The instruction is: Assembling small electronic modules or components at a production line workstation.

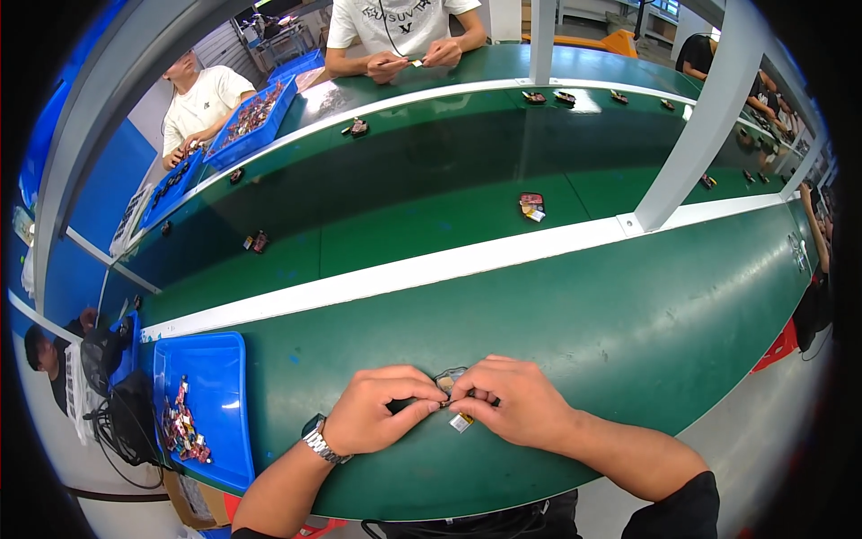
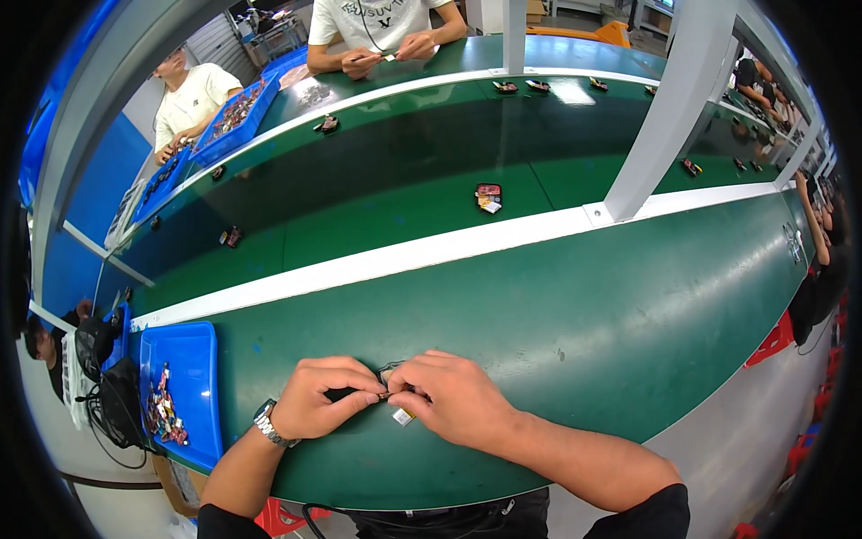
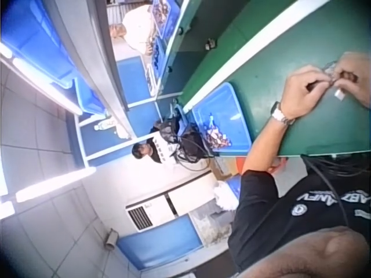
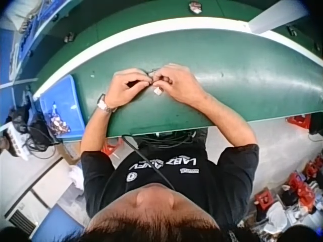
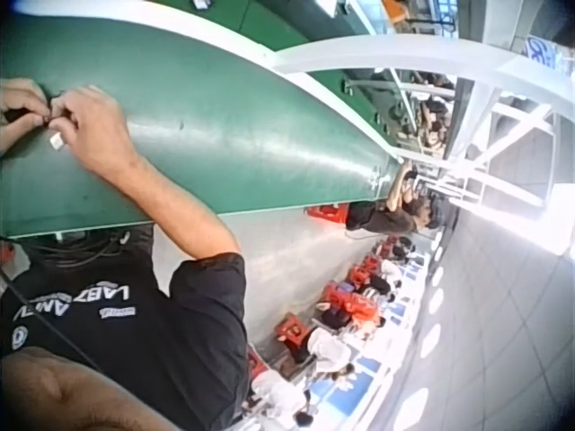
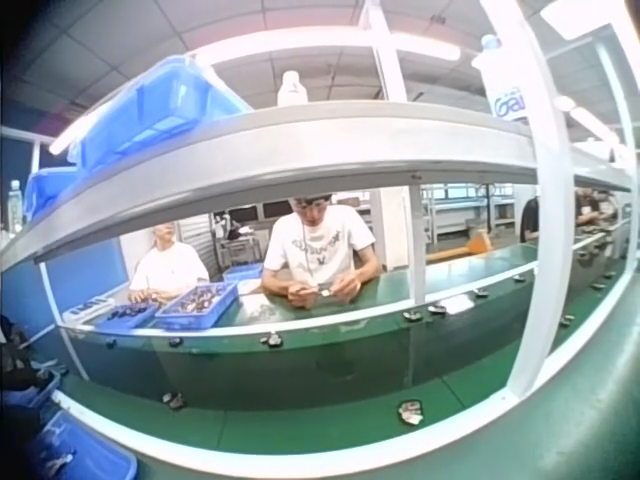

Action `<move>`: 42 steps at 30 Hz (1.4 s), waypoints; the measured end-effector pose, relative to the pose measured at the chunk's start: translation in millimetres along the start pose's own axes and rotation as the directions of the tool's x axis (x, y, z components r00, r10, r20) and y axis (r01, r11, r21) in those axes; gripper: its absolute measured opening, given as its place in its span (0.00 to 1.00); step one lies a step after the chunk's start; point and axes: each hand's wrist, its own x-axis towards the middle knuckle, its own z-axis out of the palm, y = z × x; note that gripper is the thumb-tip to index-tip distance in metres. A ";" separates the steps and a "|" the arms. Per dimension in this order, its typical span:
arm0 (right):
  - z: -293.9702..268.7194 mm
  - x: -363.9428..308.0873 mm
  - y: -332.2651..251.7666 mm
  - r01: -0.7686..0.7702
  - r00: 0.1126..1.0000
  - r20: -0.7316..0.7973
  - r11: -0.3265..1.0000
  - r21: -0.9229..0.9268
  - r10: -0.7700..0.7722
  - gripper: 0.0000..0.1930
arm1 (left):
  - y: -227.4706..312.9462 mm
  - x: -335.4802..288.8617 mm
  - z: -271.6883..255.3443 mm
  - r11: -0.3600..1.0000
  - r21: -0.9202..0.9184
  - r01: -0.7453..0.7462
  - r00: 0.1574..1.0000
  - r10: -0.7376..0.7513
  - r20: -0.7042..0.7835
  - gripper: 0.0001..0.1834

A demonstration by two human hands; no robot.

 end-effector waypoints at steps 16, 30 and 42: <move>-2.9 -3.8 10.7 -0.021 0.995 0.094 0.997 -0.071 0.028 0.08 | -6.6 -0.9 0.9 0.995 0.090 -0.036 0.989 0.023 0.143 0.07; -2.8 0.0 0.1 0.069 0.997 0.039 0.993 -0.094 -0.066 0.08 | -15.5 0.4 0.8 0.991 -0.037 -0.126 0.988 0.129 0.084 0.09; -1.9 6.5 13.8 0.020 0.989 0.148 1.000 -0.009 -0.019 0.08 | -22.3 3.9 -8.8 0.995 -0.089 -0.045 0.974 0.063 0.219 0.06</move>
